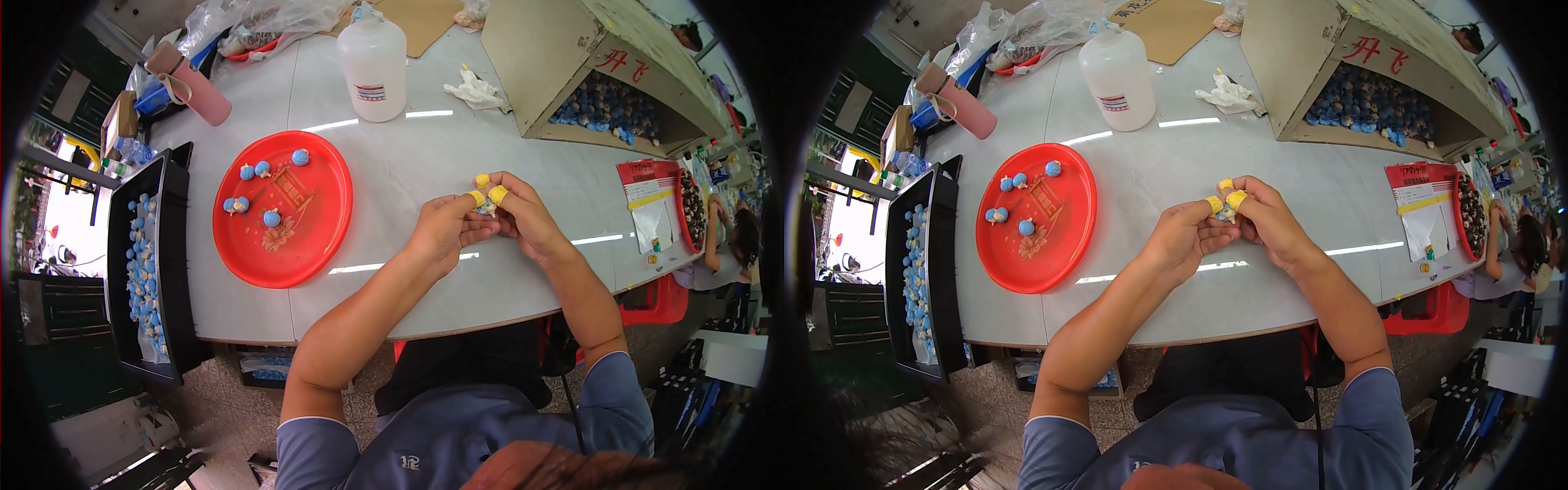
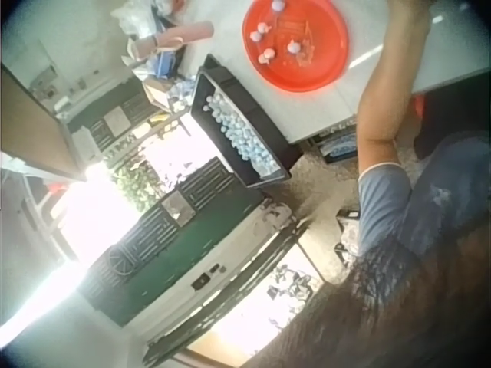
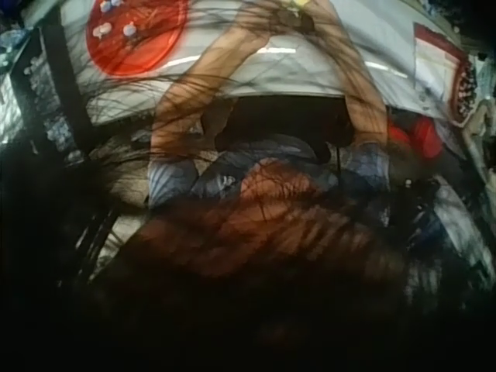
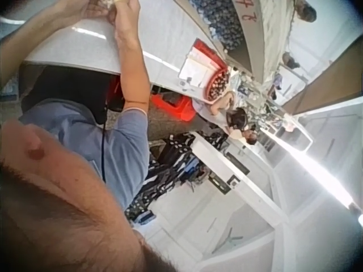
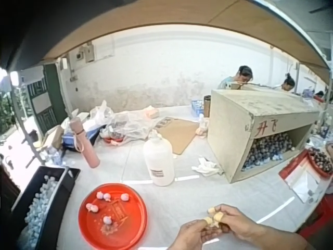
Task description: The person assembles small blue and yellow plastic toy components by hand, joining them together with glue from a glue bottle.
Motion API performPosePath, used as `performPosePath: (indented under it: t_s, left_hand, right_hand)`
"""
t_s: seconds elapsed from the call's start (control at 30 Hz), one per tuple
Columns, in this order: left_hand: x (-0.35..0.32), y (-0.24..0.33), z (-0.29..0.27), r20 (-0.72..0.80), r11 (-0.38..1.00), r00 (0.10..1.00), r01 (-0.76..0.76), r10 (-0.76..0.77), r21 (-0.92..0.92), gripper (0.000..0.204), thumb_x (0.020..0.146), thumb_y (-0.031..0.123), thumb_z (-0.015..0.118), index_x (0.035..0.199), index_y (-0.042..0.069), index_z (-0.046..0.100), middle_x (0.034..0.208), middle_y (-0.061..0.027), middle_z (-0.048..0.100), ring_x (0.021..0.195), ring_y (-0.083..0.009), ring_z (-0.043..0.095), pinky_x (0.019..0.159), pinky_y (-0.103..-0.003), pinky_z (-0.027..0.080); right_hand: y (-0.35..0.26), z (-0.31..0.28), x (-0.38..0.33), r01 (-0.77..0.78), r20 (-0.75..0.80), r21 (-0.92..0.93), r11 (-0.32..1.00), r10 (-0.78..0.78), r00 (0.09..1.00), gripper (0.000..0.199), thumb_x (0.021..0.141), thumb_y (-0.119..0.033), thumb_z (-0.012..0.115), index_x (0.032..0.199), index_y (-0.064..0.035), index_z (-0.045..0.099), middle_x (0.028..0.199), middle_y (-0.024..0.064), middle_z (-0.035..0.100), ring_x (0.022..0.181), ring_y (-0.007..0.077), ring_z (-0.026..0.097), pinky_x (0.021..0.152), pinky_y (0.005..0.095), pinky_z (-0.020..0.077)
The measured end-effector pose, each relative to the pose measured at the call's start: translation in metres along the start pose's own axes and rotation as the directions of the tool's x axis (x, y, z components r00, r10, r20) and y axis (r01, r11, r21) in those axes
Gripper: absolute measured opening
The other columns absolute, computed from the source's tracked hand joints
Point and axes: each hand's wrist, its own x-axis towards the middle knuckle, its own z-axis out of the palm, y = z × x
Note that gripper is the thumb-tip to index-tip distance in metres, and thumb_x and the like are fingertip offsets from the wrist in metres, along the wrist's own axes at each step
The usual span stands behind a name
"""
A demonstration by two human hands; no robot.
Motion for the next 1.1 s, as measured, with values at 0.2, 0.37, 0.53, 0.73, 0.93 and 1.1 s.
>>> performPosePath:
  t_s: [0.2, 0.37, 0.53, 0.73, 0.93, 1.1]
  left_hand:
    - [-0.002, 0.0, 0.002, 0.01, 0.999, 0.999, -0.031, 0.031, -0.034, 0.019, 0.091, 0.014, 0.055, 0.091, -0.006, 0.055, 0.085, -0.0159, 0.065, 0.075, -0.0206, 0.068, 0.069, -0.027, 0.056]
    - [0.001, -0.005, 0.001, -0.013, 0.999, 0.999, -0.041, 0.041, -0.012, 0.018, 0.091, 0.012, 0.055, 0.09, -0.006, 0.055, 0.085, -0.0175, 0.066, 0.075, -0.0209, 0.068, 0.068, -0.028, 0.056]
    - [-0.001, -0.005, 0.003, -0.039, 0.999, 0.998, -0.039, 0.04, 0.022, 0.017, 0.091, 0.011, 0.054, 0.09, -0.006, 0.055, 0.086, -0.0179, 0.066, 0.076, -0.0216, 0.069, 0.068, -0.028, 0.056]
    - [-0.001, -0.004, 0.007, -0.041, 0.996, 0.999, -0.031, 0.034, 0.08, 0.019, 0.093, 0.009, 0.047, 0.096, -0.008, 0.056, 0.092, -0.0184, 0.065, 0.082, -0.0237, 0.069, 0.074, -0.03, 0.056]
    - [-0.001, -0.003, 0.008, -0.068, 0.996, 0.997, -0.038, 0.043, 0.077, 0.018, 0.094, 0.012, 0.049, 0.089, -0.005, 0.055, 0.09, -0.0195, 0.065, 0.082, -0.0249, 0.069, 0.076, -0.031, 0.057]
    - [-0.002, -0.003, 0.008, -0.073, 0.996, 0.996, -0.041, 0.047, 0.082, 0.018, 0.094, 0.012, 0.05, 0.09, -0.005, 0.055, 0.09, -0.0188, 0.065, 0.082, -0.0246, 0.068, 0.075, -0.03, 0.057]
  right_hand:
    - [-0.002, 0.006, -0.004, -0.02, 0.007, 0.081, 0.997, 0.02, 1.0, 0.025, 0.098, -0.021, 0.047, 0.118, -0.0097, 0.056, 0.092, -0.0021, 0.06, 0.07, 0.0022, 0.053, 0.059, 0.0168, 0.0407]
    - [-0.001, 0.01, -0.009, -0.034, 0.0, 0.077, 0.996, 0.034, 0.999, 0.028, 0.098, -0.02, 0.044, 0.122, -0.0106, 0.055, 0.095, -0.0017, 0.06, 0.076, 0.0043, 0.055, 0.068, 0.0195, 0.046]
    - [0.0, 0.012, -0.01, -0.044, 0.001, 0.057, 0.997, 0.044, 0.999, 0.031, 0.098, -0.02, 0.041, 0.125, -0.0111, 0.054, 0.096, -0.0028, 0.059, 0.077, 0.0044, 0.052, 0.07, 0.0202, 0.045]
    - [0.003, 0.01, -0.009, -0.034, 0.004, 0.049, 0.998, 0.033, 0.999, 0.034, 0.097, -0.018, 0.038, 0.127, -0.0123, 0.054, 0.097, -0.0033, 0.058, 0.077, 0.0038, 0.05, 0.071, 0.0209, 0.0445]
    - [0.002, 0.012, -0.006, -0.038, -0.007, 0.048, 0.998, 0.038, 0.999, 0.035, 0.096, -0.016, 0.037, 0.126, -0.013, 0.055, 0.096, -0.0037, 0.058, 0.076, 0.0039, 0.05, 0.07, 0.0211, 0.0448]
    - [0.005, 0.012, -0.006, -0.021, -0.01, 0.067, 0.998, 0.022, 1.0, 0.034, 0.096, -0.015, 0.036, 0.125, -0.0127, 0.055, 0.096, -0.0033, 0.058, 0.077, 0.0038, 0.05, 0.069, 0.0208, 0.045]
